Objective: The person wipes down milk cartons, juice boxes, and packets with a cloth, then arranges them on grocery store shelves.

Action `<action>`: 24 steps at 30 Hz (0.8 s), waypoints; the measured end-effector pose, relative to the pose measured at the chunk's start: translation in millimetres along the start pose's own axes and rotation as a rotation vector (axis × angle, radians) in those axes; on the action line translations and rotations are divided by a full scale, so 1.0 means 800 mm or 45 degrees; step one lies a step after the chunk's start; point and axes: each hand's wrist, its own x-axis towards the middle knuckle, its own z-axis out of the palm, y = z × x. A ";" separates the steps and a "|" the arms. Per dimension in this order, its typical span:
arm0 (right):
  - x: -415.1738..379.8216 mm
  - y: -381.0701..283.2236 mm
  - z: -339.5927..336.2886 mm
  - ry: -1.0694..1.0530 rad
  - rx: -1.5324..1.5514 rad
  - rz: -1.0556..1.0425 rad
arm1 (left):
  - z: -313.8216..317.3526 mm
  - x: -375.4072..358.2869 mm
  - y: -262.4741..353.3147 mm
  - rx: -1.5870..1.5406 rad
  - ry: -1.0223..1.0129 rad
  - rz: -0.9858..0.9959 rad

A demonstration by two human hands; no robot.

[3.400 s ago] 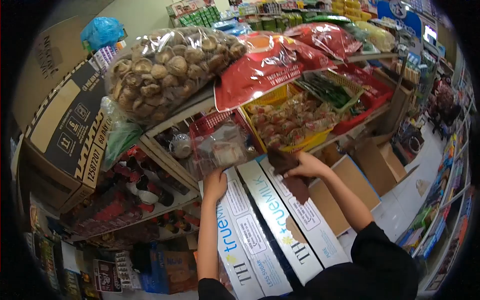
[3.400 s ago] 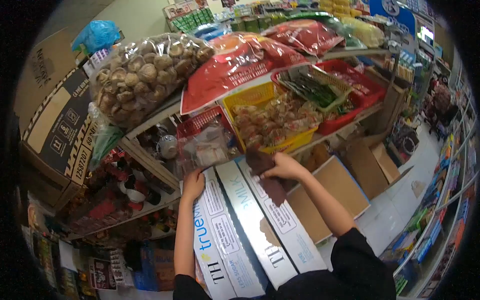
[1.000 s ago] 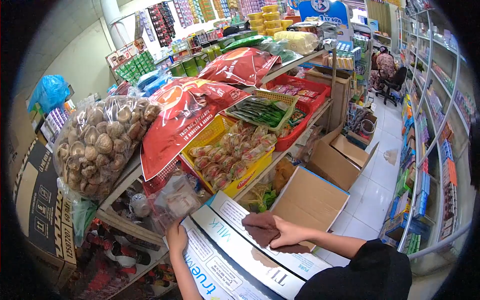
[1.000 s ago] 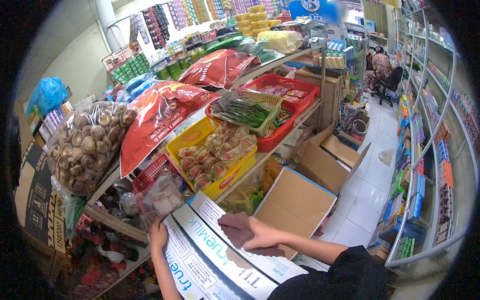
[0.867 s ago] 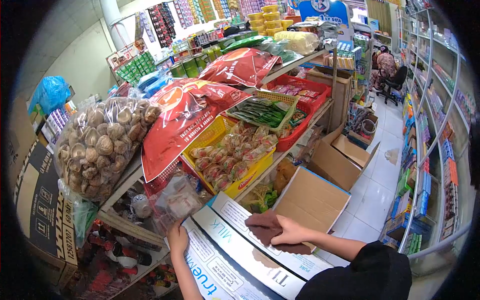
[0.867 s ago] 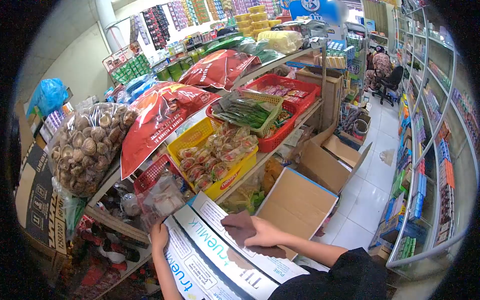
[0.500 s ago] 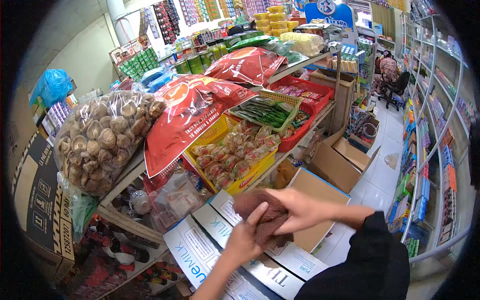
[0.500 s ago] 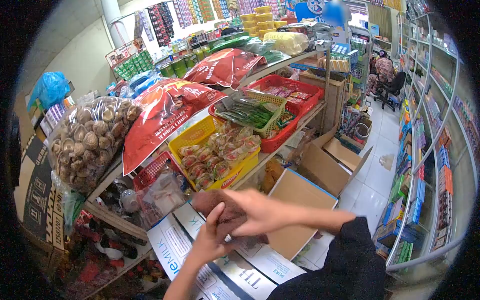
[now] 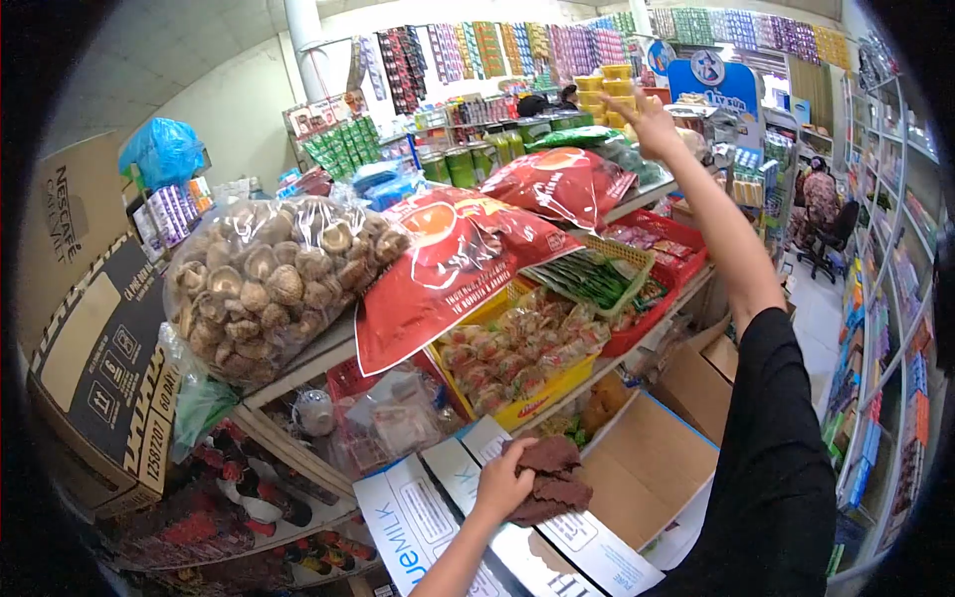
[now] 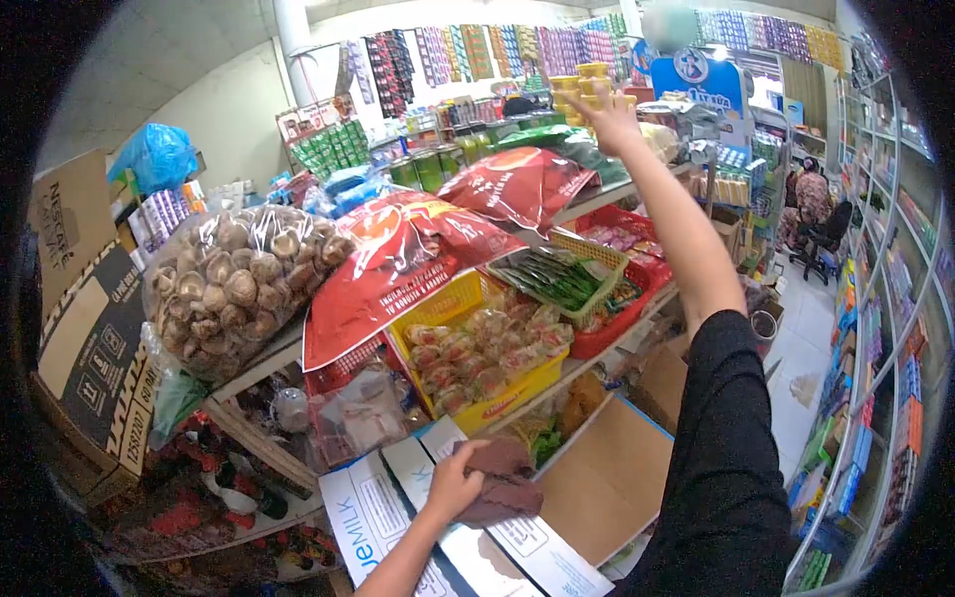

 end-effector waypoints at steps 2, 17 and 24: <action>-0.023 -0.027 0.001 -0.150 -0.218 -0.054 | 0.000 -0.002 -0.002 0.062 -0.046 0.010; -0.018 0.024 0.093 0.160 0.743 0.338 | 0.004 -0.002 0.008 0.206 -0.034 0.014; -0.017 0.027 0.084 0.316 0.715 0.605 | 0.000 -0.002 0.014 0.168 -0.068 -0.009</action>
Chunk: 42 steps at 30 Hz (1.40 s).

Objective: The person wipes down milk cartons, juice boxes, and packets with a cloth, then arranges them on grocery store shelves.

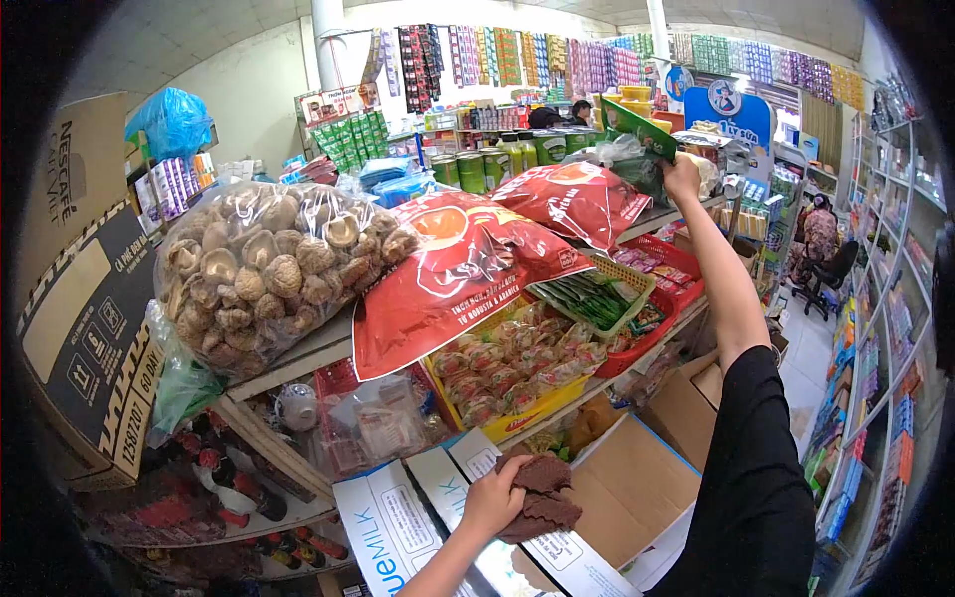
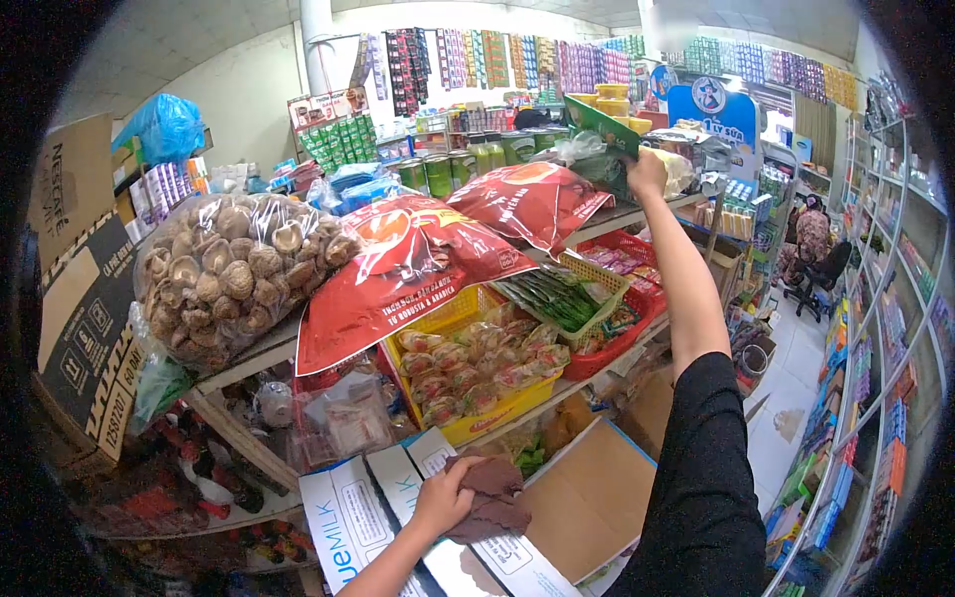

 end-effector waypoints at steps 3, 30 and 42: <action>-0.001 -0.009 -0.017 0.039 -0.014 0.054 | 0.004 0.000 -0.006 -0.016 0.041 0.044; -0.020 0.145 -0.211 0.519 0.353 0.289 | 0.005 -0.002 -0.007 -0.024 0.097 0.087; -0.311 -0.020 -0.344 0.109 1.414 0.597 | -0.037 -0.026 0.122 -0.762 -0.039 0.287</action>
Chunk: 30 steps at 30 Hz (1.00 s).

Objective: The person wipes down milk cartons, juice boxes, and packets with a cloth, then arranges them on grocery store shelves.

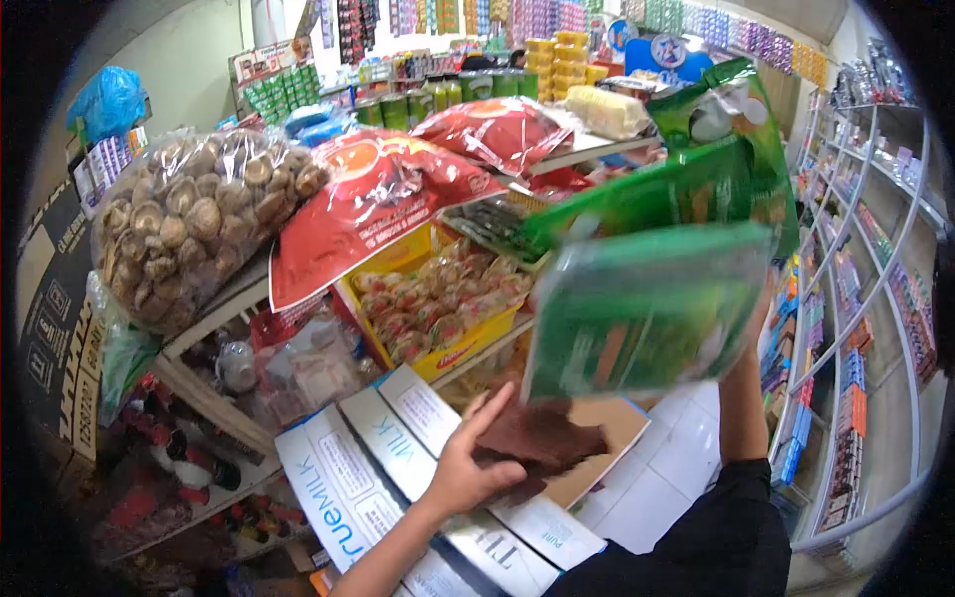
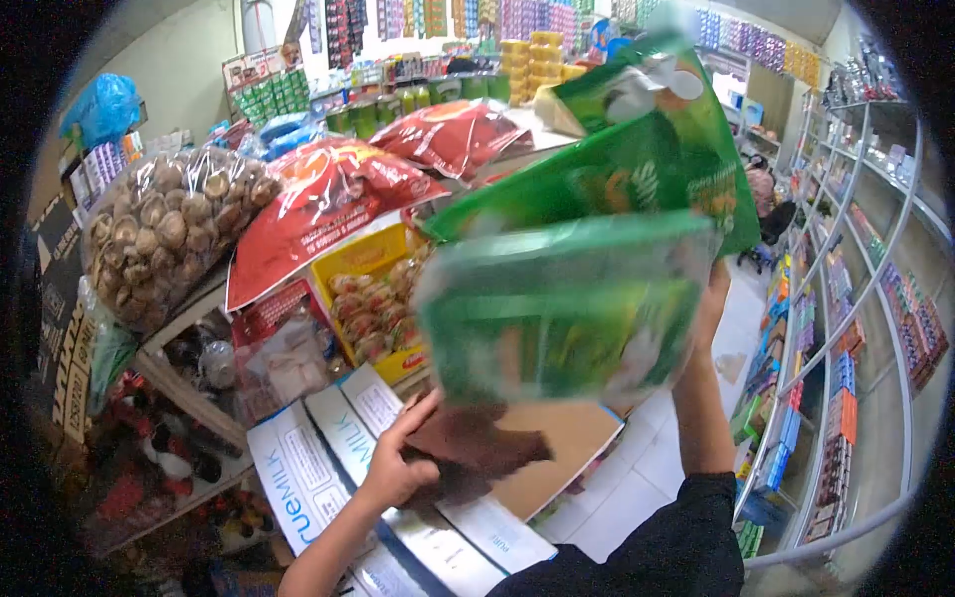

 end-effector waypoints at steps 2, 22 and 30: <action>-0.056 0.046 -0.008 -0.027 0.059 0.058 | 0.015 -0.028 0.018 -0.730 0.039 -0.257; -0.202 0.116 0.076 -1.410 -0.324 0.808 | -0.184 -0.248 0.025 0.300 0.393 -1.295; -0.184 0.125 0.085 -0.946 -0.190 0.440 | -0.177 -0.231 0.066 0.419 0.691 -1.345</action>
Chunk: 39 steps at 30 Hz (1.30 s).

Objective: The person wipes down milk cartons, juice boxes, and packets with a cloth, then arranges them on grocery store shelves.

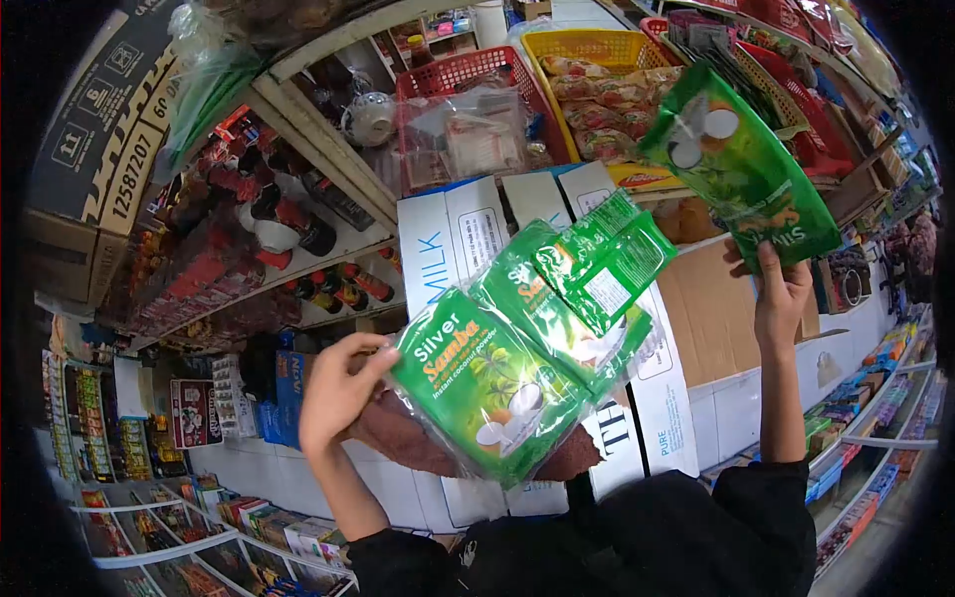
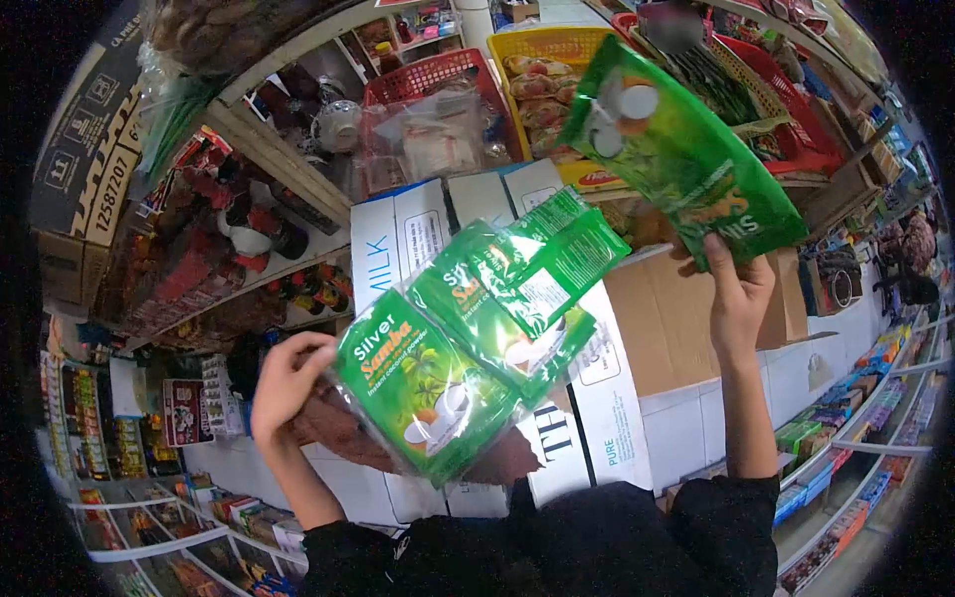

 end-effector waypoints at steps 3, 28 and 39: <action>0.001 0.017 0.000 -0.242 -0.209 -0.165 | -0.019 -0.030 0.024 -0.138 0.098 0.069; 0.016 0.060 0.026 -0.375 0.050 0.745 | -0.013 -0.113 0.062 -0.226 1.236 1.603; -0.018 0.107 -0.014 -0.336 0.588 0.936 | 0.091 -0.026 -0.034 0.490 0.368 1.132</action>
